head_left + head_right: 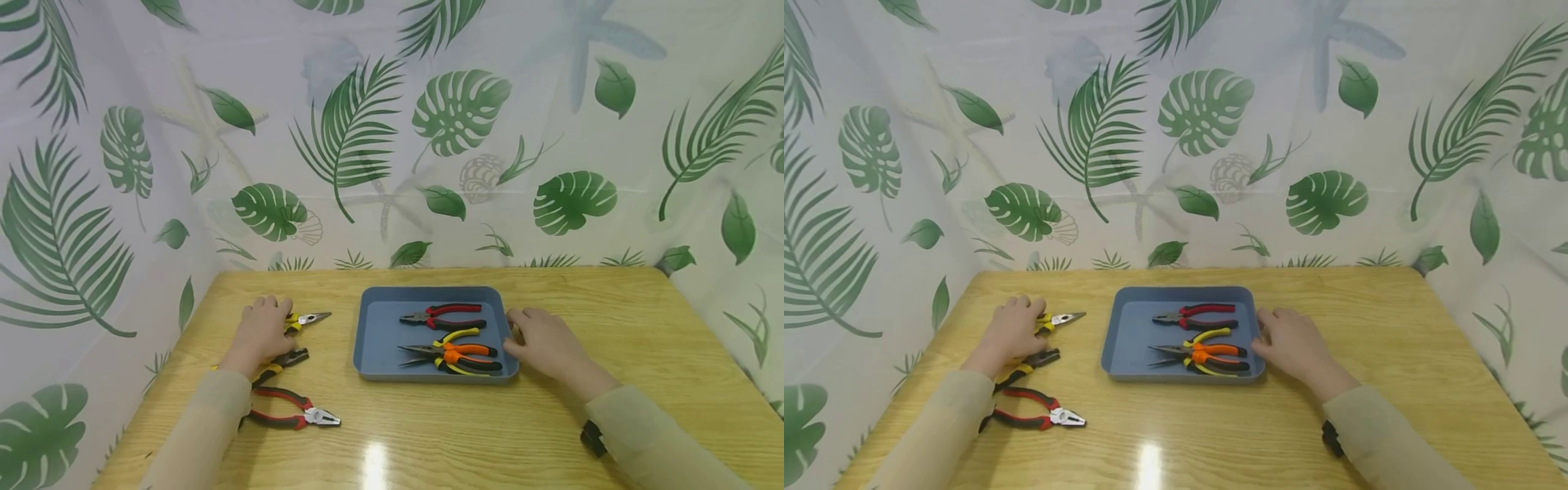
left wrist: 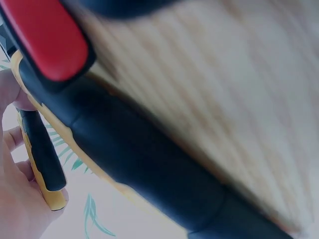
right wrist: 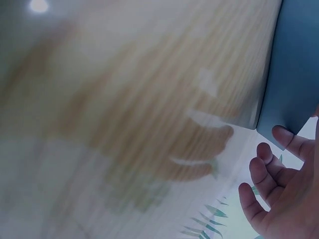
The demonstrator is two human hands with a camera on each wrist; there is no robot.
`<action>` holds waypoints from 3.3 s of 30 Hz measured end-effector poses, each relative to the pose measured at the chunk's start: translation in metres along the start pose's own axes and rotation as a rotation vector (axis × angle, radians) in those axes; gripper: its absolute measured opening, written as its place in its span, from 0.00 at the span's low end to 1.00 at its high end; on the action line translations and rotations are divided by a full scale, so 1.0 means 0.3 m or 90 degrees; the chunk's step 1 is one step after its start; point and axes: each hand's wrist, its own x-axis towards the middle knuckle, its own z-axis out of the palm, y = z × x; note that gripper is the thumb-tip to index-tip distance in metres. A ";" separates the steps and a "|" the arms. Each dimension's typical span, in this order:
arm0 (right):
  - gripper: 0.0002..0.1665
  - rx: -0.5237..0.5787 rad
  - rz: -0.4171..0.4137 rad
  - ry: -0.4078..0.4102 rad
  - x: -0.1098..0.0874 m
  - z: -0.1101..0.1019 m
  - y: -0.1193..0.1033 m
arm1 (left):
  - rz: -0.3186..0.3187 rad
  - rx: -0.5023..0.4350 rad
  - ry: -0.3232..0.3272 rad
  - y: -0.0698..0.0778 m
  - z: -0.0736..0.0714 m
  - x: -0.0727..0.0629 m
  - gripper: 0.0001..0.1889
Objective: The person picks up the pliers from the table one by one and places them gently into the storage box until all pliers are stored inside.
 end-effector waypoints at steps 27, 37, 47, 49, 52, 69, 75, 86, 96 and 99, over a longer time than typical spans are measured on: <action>0.08 0.003 0.008 -0.001 -0.002 0.005 -0.004 | 0.042 -0.020 0.041 0.036 -0.049 0.018 0.18; 0.08 0.001 0.004 0.002 -0.001 0.001 -0.004 | 0.052 -0.009 0.045 0.055 -0.079 0.031 0.21; 0.08 -0.001 0.002 0.007 0.001 0.011 0.003 | 0.080 0.012 0.065 0.087 -0.115 0.052 0.26; 0.08 -0.002 0.002 0.009 0.002 0.012 0.005 | 0.085 0.010 0.070 0.094 -0.124 0.056 0.26; 0.08 -0.002 -0.001 0.014 0.002 0.011 0.007 | 0.099 0.005 0.080 0.106 -0.139 0.061 0.25; 0.09 -0.005 -0.003 0.002 0.000 -0.002 -0.002 | 0.147 0.032 0.099 0.167 -0.195 0.091 0.25; 0.09 -0.004 -0.001 -0.002 -0.002 0.003 0.002 | 0.165 0.038 0.096 0.189 -0.205 0.097 0.27; 0.09 -0.007 -0.005 0.003 0.000 0.002 0.000 | 0.193 0.034 0.114 0.221 -0.199 0.109 0.23; 0.09 -0.007 -0.003 0.006 0.000 0.009 0.004 | 0.213 0.031 0.117 0.255 -0.193 0.124 0.24; 0.09 -0.006 -0.003 0.008 -0.001 0.011 0.006 | 0.218 0.028 0.116 0.269 -0.189 0.129 0.23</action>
